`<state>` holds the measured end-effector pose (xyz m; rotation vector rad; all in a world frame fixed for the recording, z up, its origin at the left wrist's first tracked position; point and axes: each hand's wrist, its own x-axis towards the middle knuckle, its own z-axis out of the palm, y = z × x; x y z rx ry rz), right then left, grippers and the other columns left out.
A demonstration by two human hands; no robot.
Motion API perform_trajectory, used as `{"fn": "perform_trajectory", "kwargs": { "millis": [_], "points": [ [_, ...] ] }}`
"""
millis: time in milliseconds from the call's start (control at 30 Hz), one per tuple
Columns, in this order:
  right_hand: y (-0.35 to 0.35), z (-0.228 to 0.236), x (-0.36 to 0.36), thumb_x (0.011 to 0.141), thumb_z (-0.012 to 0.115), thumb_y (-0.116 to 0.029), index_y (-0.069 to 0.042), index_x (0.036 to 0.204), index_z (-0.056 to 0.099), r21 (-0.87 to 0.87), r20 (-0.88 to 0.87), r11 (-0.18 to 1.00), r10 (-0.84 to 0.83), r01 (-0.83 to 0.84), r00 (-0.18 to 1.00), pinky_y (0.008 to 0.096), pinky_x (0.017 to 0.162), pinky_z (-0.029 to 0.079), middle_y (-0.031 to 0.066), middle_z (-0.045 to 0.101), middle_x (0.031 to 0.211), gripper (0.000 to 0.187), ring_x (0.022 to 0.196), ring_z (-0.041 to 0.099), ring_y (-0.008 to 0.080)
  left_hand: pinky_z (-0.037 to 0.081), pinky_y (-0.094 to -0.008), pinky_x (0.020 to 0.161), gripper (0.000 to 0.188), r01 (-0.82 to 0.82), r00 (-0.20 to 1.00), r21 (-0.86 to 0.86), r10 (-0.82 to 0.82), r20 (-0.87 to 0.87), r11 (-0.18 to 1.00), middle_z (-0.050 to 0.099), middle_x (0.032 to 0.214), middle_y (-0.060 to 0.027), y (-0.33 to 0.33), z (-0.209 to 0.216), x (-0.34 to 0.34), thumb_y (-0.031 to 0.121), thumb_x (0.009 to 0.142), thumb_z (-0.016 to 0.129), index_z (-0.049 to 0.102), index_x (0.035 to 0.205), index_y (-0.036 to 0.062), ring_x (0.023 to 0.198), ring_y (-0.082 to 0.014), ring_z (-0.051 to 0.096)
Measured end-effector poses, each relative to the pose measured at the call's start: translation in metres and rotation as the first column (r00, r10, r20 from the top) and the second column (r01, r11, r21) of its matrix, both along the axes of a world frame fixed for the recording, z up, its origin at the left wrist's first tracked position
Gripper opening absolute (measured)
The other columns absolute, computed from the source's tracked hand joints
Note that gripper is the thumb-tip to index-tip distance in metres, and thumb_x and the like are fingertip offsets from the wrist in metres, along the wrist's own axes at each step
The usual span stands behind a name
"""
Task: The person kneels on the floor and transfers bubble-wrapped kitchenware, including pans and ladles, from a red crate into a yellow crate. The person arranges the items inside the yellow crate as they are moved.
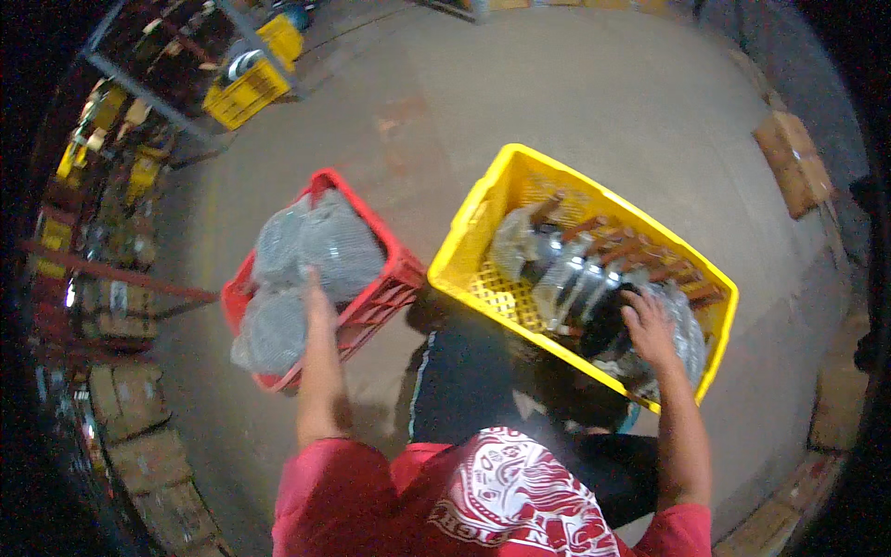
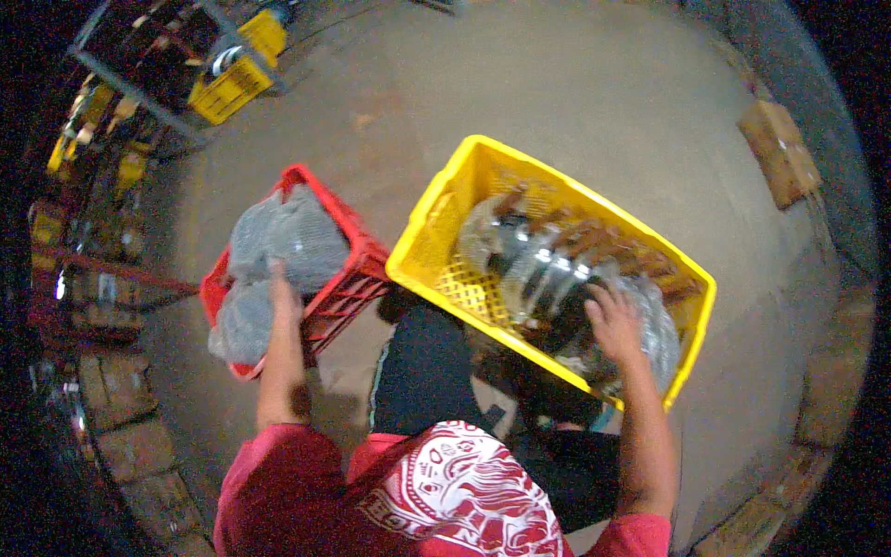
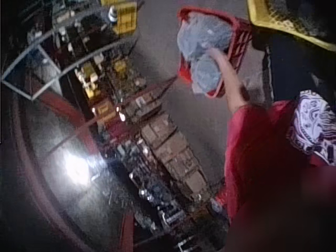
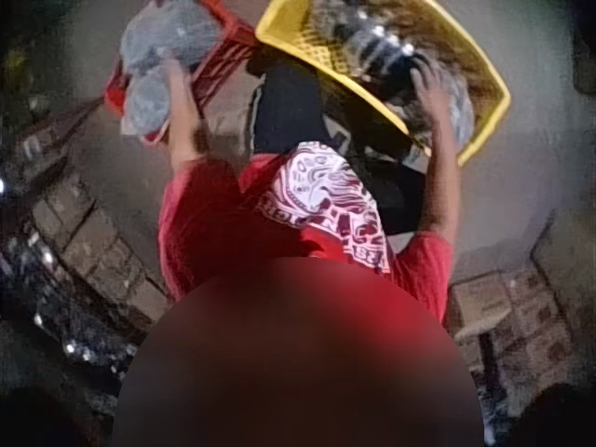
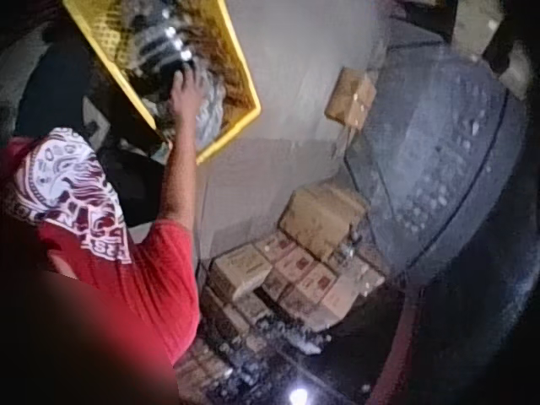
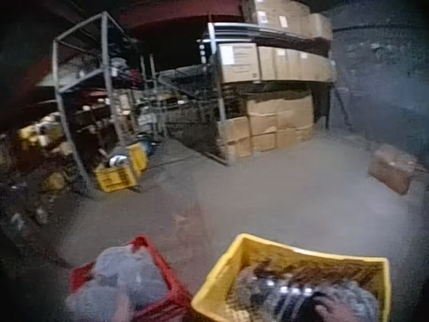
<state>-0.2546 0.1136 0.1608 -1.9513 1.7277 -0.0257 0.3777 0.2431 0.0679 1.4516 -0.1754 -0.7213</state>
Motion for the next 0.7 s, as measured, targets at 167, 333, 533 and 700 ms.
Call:
{"fn": "perform_trajectory", "kwargs": {
  "millis": [167,333,533,700],
  "points": [
    [0.000,0.002,-0.001,0.101,0.044,-0.051,-0.032,0.143,0.051,0.012,-0.061,1.000,0.015,-0.014,0.998,0.0729,0.112,0.021,0.0090,0.037,0.160,0.046,0.148,0.029,0.0399,0.033,-0.0510,0.114,0.071,-0.293,0.956,-0.011,0.293,0.022,0.956,0.044,0.150,-0.0178,-0.016,0.055,0.001,0.046,0.100,0.055,0.039,0.149,-0.0027,0.135,-0.0361,0.045],
    [-0.001,0.000,-0.002,0.101,0.043,-0.054,-0.033,0.143,0.051,0.029,-0.070,1.000,0.001,0.001,0.998,0.0745,0.111,0.020,0.0081,0.037,0.160,0.047,0.148,0.029,0.0395,0.034,-0.0500,0.113,0.062,-0.151,0.986,-0.114,0.158,0.048,0.982,0.048,0.148,-0.0160,0.002,0.134,-0.025,0.043,0.101,0.054,0.045,0.144,-0.0002,0.135,-0.0350,0.045],
    [0.000,-0.002,-0.004,0.102,0.040,-0.054,-0.034,0.144,0.050,0.011,-0.104,1.000,0.012,-0.010,0.995,0.0758,0.111,0.018,0.0080,0.036,0.160,0.048,0.147,0.030,0.0400,0.044,-0.0411,0.103,0.047,0.047,0.997,-0.177,-0.035,0.073,0.983,0.061,0.131,-0.0130,0.024,0.240,-0.070,0.032,0.100,0.058,0.055,0.134,-0.0004,0.119,-0.0280,0.058],
    [-0.002,-0.004,-0.006,0.102,0.041,-0.055,-0.034,0.145,0.050,0.026,-0.121,0.999,0.031,-0.028,0.992,0.0759,0.111,0.019,0.0079,0.036,0.160,0.049,0.147,0.030,0.0403,0.046,-0.0388,0.100,0.045,0.483,0.820,-0.040,-0.435,0.371,0.875,0.063,0.125,-0.0119,0.005,0.307,-0.168,0.027,0.100,0.057,0.055,0.133,-0.0035,0.114,-0.0248,0.060]
  ]
}}
